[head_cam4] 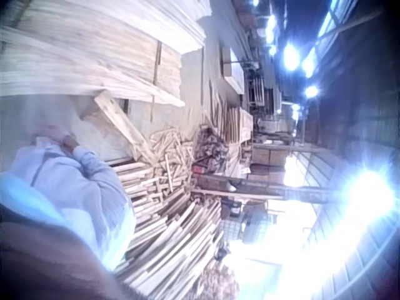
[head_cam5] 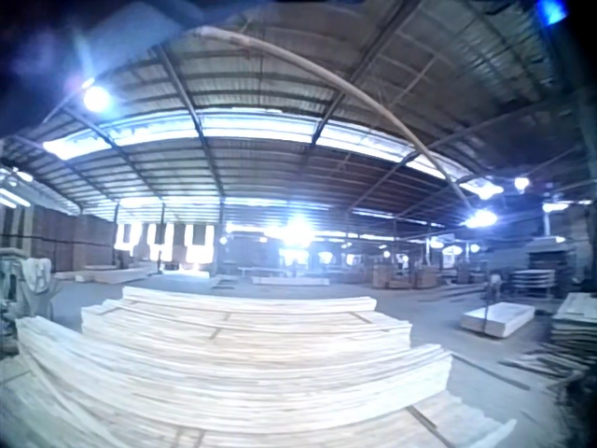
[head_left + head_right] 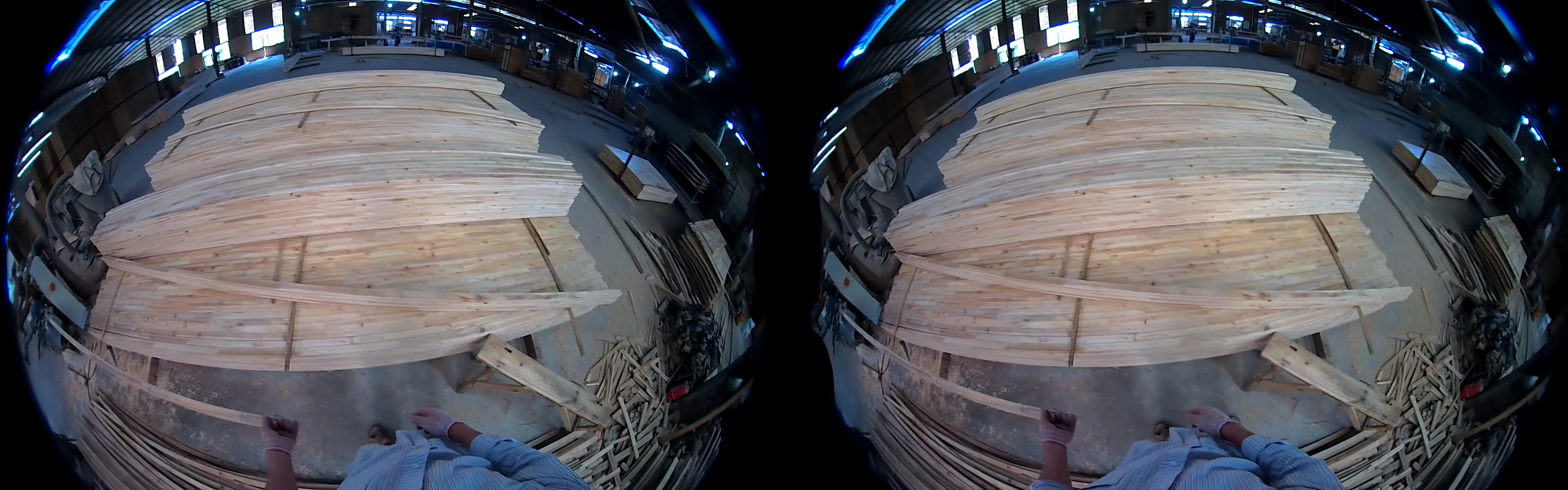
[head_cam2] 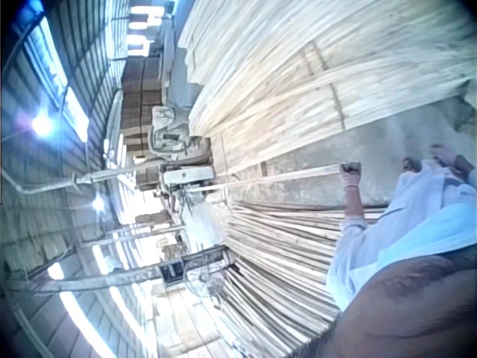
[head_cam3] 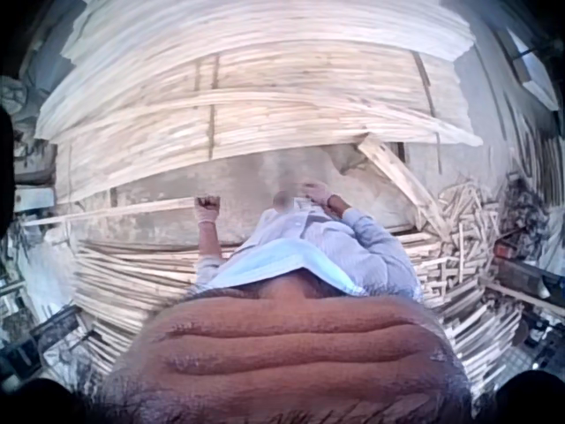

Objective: The person picks up long, thin wooden planks from a pile on the floor and places them onto a larger stack of planks. The person repeats this action multiple times, moving planks one by one from the floor to the stack.

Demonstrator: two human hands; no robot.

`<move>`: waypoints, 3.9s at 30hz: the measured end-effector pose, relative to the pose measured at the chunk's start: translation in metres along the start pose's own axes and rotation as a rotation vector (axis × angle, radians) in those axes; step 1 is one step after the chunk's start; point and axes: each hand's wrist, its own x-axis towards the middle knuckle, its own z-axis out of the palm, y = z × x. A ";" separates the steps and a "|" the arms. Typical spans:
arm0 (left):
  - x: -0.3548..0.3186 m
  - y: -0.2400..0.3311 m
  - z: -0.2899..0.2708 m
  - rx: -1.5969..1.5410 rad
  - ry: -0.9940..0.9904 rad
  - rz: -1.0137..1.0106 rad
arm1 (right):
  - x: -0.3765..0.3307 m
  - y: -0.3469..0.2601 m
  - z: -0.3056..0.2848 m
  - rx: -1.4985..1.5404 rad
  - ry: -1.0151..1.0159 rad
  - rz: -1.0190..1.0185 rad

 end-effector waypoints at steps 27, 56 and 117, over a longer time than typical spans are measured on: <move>0.025 -0.091 0.002 0.104 0.363 -0.239 | 0.110 0.229 -0.199 -0.922 0.103 0.173; 0.033 -0.189 0.113 0.142 0.584 -0.154 | 0.310 0.035 -0.363 -1.173 0.172 0.052; -0.076 -0.244 0.064 -0.135 0.217 -0.030 | -0.188 0.064 -0.152 -0.662 -0.005 0.206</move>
